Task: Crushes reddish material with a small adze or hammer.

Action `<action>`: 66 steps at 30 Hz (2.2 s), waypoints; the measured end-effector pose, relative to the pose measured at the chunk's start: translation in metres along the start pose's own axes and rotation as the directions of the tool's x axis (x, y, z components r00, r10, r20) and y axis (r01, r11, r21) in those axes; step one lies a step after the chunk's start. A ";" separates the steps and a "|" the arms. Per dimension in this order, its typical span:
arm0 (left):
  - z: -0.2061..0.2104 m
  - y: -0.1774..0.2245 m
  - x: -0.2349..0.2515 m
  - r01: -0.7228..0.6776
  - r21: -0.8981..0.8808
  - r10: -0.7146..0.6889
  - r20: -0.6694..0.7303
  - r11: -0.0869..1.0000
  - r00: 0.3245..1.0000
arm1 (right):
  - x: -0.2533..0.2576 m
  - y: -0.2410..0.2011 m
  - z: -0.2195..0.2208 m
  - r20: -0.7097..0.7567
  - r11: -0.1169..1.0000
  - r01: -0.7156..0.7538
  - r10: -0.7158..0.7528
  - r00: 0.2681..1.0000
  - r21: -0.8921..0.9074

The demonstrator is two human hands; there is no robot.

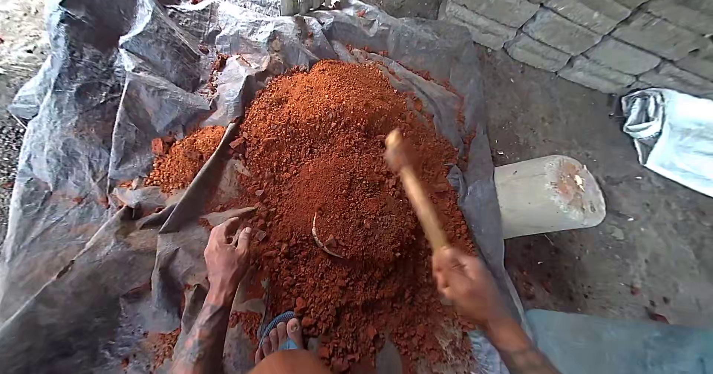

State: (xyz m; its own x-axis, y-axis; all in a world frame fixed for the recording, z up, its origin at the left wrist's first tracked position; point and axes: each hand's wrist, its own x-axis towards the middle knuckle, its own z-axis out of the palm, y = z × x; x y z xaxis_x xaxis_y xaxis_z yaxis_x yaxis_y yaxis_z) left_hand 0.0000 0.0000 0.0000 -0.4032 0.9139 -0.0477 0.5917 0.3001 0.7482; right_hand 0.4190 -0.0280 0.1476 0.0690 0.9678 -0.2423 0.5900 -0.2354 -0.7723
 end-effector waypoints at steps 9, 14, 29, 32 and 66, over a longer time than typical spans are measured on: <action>0.035 0.040 -0.002 -0.126 -0.130 0.124 -0.028 0.983 0.992 | 0.019 -0.061 -0.017 -0.568 0.658 0.724 -0.521 0.637 0.209; 0.036 0.051 0.000 -0.183 -0.164 0.186 -0.002 0.969 0.983 | -0.012 0.079 0.067 0.185 0.867 -0.294 0.392 0.901 -0.403; 0.065 0.057 -0.028 -0.214 -0.184 0.237 0.114 0.959 0.965 | 0.059 -0.067 -0.068 -0.713 0.701 0.710 -0.461 0.528 0.072; 0.069 0.064 -0.026 -0.247 -0.199 0.273 0.116 0.948 0.955 | 0.029 0.041 0.029 -0.294 0.990 -0.057 0.016 0.956 -0.131; 0.074 0.065 -0.041 -0.305 -0.285 0.325 0.026 0.909 0.945 | 0.019 -0.071 -0.058 -0.614 0.626 0.740 -0.489 0.619 0.246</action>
State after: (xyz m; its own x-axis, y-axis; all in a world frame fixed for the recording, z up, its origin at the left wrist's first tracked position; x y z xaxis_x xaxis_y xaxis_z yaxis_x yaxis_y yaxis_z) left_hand 0.1067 0.0019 0.0020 -0.1707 0.9685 0.1812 0.4618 -0.0838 0.8830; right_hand 0.4250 0.0122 0.2323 0.2485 0.7693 0.5886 0.2224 0.5461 -0.8076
